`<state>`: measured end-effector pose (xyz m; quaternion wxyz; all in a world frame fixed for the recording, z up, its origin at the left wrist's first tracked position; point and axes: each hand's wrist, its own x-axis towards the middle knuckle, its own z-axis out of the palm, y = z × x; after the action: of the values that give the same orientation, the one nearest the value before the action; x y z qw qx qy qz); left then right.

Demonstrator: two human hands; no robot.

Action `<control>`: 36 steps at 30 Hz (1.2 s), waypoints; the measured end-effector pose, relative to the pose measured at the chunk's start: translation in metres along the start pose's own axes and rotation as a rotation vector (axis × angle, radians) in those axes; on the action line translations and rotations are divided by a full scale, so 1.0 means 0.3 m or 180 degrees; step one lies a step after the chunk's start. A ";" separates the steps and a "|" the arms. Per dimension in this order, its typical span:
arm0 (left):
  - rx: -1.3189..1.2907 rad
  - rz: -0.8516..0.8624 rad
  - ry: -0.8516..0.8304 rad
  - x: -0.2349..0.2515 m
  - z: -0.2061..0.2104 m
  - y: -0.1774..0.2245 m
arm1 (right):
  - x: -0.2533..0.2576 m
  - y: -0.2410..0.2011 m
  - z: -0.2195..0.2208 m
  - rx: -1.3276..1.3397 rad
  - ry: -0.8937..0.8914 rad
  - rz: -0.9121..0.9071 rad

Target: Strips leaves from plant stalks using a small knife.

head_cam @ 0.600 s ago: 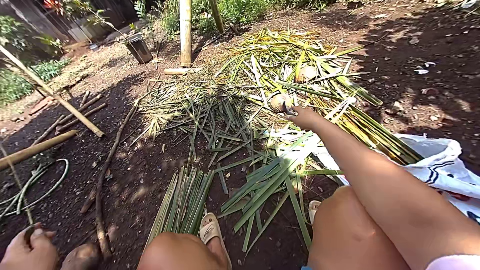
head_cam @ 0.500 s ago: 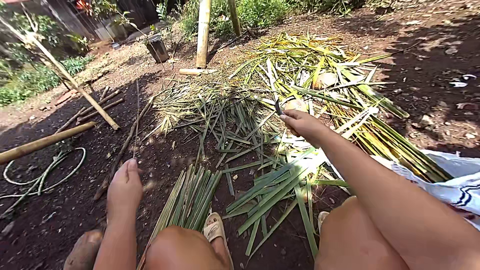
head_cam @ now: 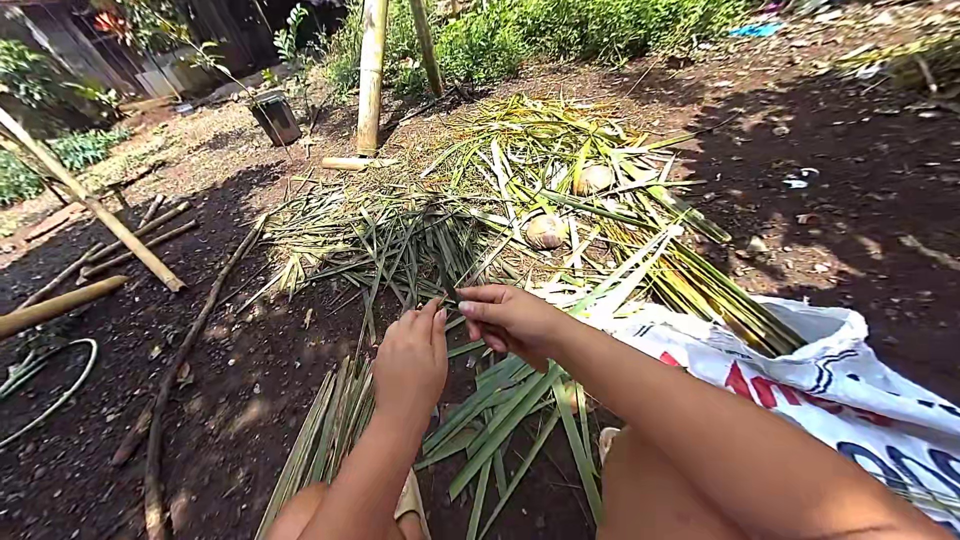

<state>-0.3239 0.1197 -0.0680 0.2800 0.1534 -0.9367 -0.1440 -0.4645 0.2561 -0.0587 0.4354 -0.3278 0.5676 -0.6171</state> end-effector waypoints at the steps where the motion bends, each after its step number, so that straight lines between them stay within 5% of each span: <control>1: -0.0047 0.0001 -0.0008 -0.002 -0.001 -0.002 | 0.000 -0.001 -0.002 0.0026 0.0034 0.0027; 11: -0.0221 0.0011 -0.0012 -0.036 -0.021 -0.027 | -0.002 -0.035 -0.036 0.0358 0.0294 0.0215; 28: -0.0249 -0.0012 -0.0003 -0.066 -0.121 -0.231 | -0.059 -0.094 -0.333 0.1022 0.1594 -0.0605; 31: -0.0258 -0.0036 -0.0015 -0.071 -0.103 -0.217 | -0.040 -0.081 -0.259 0.1026 0.1455 -0.0578; 36: -0.0652 -0.0481 -0.0462 -0.063 -0.084 -0.153 | 0.004 -0.011 -0.063 0.0542 0.0347 -0.0157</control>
<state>-0.2849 0.0803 -0.0732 0.2141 0.1832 -0.9207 -0.2702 -0.4825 0.2628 -0.0582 0.4148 -0.2695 0.5278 -0.6905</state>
